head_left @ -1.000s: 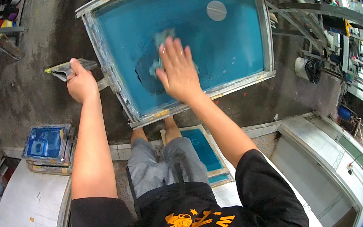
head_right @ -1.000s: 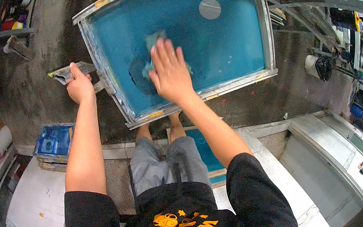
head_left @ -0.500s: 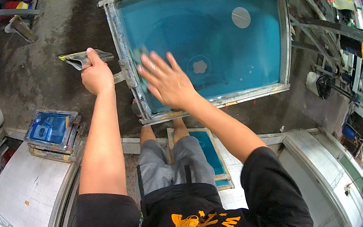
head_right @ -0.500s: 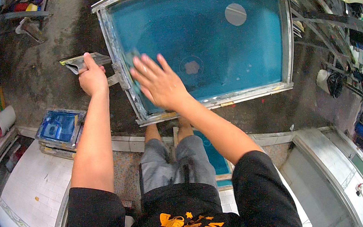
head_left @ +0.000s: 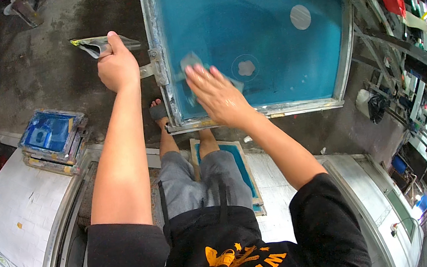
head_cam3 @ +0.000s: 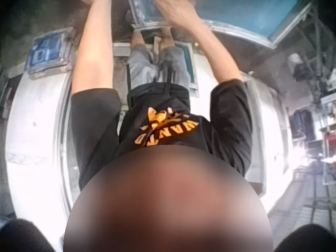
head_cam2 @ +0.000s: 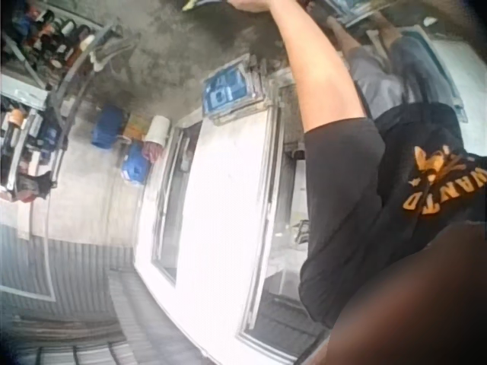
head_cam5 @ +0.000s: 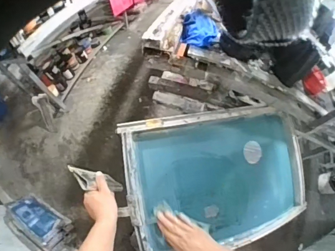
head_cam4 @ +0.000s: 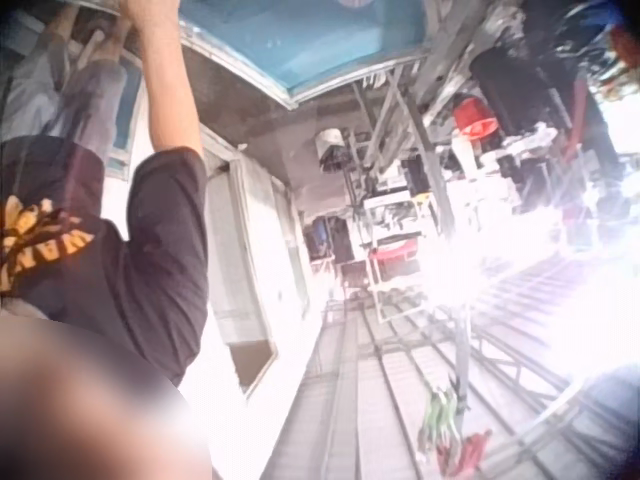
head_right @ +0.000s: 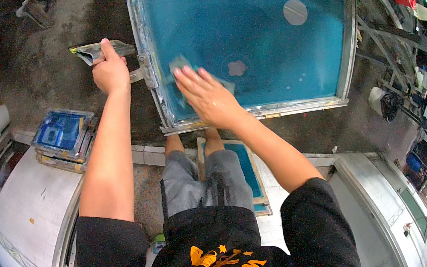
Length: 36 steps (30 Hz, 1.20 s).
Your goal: The person applies black ink to a screen printing frame using a squeegee, then wipes the screen with a cloth. The person also cleans the squeegee in a bucket of water and wipes the screen again with a pink cloth.
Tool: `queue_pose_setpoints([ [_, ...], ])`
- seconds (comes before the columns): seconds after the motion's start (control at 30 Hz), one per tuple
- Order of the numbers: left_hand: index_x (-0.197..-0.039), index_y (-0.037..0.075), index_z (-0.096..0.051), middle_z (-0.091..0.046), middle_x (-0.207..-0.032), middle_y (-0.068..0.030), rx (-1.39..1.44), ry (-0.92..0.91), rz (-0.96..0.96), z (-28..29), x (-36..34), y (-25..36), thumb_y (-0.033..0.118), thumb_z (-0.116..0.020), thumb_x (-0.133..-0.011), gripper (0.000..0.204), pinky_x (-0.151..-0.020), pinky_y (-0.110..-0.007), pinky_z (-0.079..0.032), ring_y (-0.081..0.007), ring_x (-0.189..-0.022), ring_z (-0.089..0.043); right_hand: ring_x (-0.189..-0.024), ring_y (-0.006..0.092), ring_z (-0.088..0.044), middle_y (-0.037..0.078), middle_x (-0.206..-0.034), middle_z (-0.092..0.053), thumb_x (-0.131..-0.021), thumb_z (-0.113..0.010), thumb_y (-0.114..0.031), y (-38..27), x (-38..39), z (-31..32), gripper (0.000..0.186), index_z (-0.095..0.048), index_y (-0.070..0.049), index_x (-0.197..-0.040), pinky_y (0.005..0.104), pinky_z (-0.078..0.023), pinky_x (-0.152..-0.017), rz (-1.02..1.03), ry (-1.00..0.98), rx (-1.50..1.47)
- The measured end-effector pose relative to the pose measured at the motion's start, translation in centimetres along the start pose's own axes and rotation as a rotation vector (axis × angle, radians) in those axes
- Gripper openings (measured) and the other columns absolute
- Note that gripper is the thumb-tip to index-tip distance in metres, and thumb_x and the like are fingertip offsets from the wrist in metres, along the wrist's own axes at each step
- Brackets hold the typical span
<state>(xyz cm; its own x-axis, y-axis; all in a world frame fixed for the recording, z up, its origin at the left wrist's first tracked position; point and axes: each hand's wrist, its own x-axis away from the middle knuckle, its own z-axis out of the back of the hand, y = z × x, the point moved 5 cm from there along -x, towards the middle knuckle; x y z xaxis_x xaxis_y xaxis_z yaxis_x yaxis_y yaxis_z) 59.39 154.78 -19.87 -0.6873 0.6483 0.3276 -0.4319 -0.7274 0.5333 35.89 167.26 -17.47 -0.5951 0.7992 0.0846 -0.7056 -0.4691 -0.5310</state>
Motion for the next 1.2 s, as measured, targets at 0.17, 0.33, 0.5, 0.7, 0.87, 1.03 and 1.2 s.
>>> queue_pose_setpoints([
  [0.17, -0.098, 0.000, -0.078, -0.074, -0.099, -0.0255, -0.007, 0.003, -0.014, -0.3, -0.7, -1.0, 0.066, -0.048, -0.096, 0.073, -0.089, -0.051, -0.052, -0.0437, -0.102, -0.069, -0.152, 0.0348, -0.030, 0.020, -0.164, -0.030, -0.091, -0.048, 0.001, 6.8, 4.4, 4.0, 0.057, -0.047, 0.001, -0.148, 0.0550, -0.023, -0.123, -0.247, 0.014, 0.126],
  [0.33, -0.088, 0.000, -0.078, -0.075, -0.085, -0.0204, -0.043, 0.029, -0.053, -0.8, -0.7, -0.3, 0.069, -0.047, -0.095, 0.075, -0.086, -0.049, -0.052, -0.0397, -0.095, -0.072, -0.155, 0.0373, -0.021, 0.022, -0.166, -0.024, -0.097, -0.052, -0.016, 3.8, -2.8, 1.6, 0.060, -0.039, 0.001, -0.153, 0.0545, -0.019, -0.124, -0.360, 0.265, 0.233],
  [0.5, -0.078, 0.001, -0.075, -0.074, -0.072, -0.0129, 0.024, 0.032, -0.011, -0.7, -1.7, -1.8, 0.069, -0.049, -0.094, 0.074, -0.081, -0.042, -0.054, -0.0283, -0.082, -0.075, -0.156, 0.0387, -0.017, 0.023, -0.166, -0.023, -0.098, -0.057, -0.032, 2.8, 4.0, 1.1, 0.070, -0.034, 0.003, -0.155, 0.0521, -0.013, -0.126, -0.521, 0.215, 0.261],
  [0.7, -0.080, 0.000, -0.075, -0.074, -0.071, -0.0106, -0.007, 0.002, 0.003, -0.6, -0.7, -0.5, 0.068, -0.048, -0.095, 0.075, -0.078, -0.040, -0.055, -0.0251, -0.076, -0.075, -0.143, 0.0551, -0.035, 0.045, -0.147, -0.038, -0.104, -0.044, -0.039, 2.4, 8.4, 0.4, 0.072, -0.040, 0.022, -0.141, 0.0575, -0.022, -0.122, -1.101, 0.158, 0.622],
  [0.87, -0.082, 0.002, -0.076, -0.075, -0.072, -0.0105, -0.009, -0.017, -0.033, -0.6, -0.4, -0.3, 0.067, -0.048, -0.095, 0.073, -0.076, -0.040, -0.055, -0.0255, -0.075, -0.075, -0.147, 0.0511, -0.032, 0.043, -0.152, -0.033, -0.098, -0.050, -0.024, -2.5, 4.2, -1.6, 0.064, -0.040, 0.019, -0.143, 0.0561, -0.024, -0.122, -0.815, 0.066, 0.388],
  [1.03, -0.080, 0.002, -0.076, -0.074, -0.072, -0.0101, -0.002, -0.016, 0.000, -0.2, -0.3, -0.3, 0.066, -0.048, -0.095, 0.071, -0.081, -0.041, -0.053, -0.0268, -0.079, -0.074, -0.150, 0.0548, -0.019, 0.042, -0.157, -0.024, -0.100, -0.049, -0.021, 5.4, 8.9, 2.5, 0.065, -0.032, 0.019, -0.148, 0.0594, -0.015, -0.124, -0.987, 0.259, 0.374],
  [1.2, -0.079, 0.000, -0.075, -0.073, -0.070, -0.0095, 0.017, -0.032, -0.027, -0.1, 0.2, 0.6, 0.067, -0.048, -0.095, 0.074, -0.079, -0.042, -0.053, -0.0280, -0.077, -0.073, -0.155, 0.0474, -0.011, 0.030, -0.166, -0.016, -0.100, -0.050, -0.027, 3.2, -0.9, 1.1, 0.069, -0.029, 0.008, -0.155, 0.0553, -0.011, -0.126, -0.733, 0.446, 0.254],
])
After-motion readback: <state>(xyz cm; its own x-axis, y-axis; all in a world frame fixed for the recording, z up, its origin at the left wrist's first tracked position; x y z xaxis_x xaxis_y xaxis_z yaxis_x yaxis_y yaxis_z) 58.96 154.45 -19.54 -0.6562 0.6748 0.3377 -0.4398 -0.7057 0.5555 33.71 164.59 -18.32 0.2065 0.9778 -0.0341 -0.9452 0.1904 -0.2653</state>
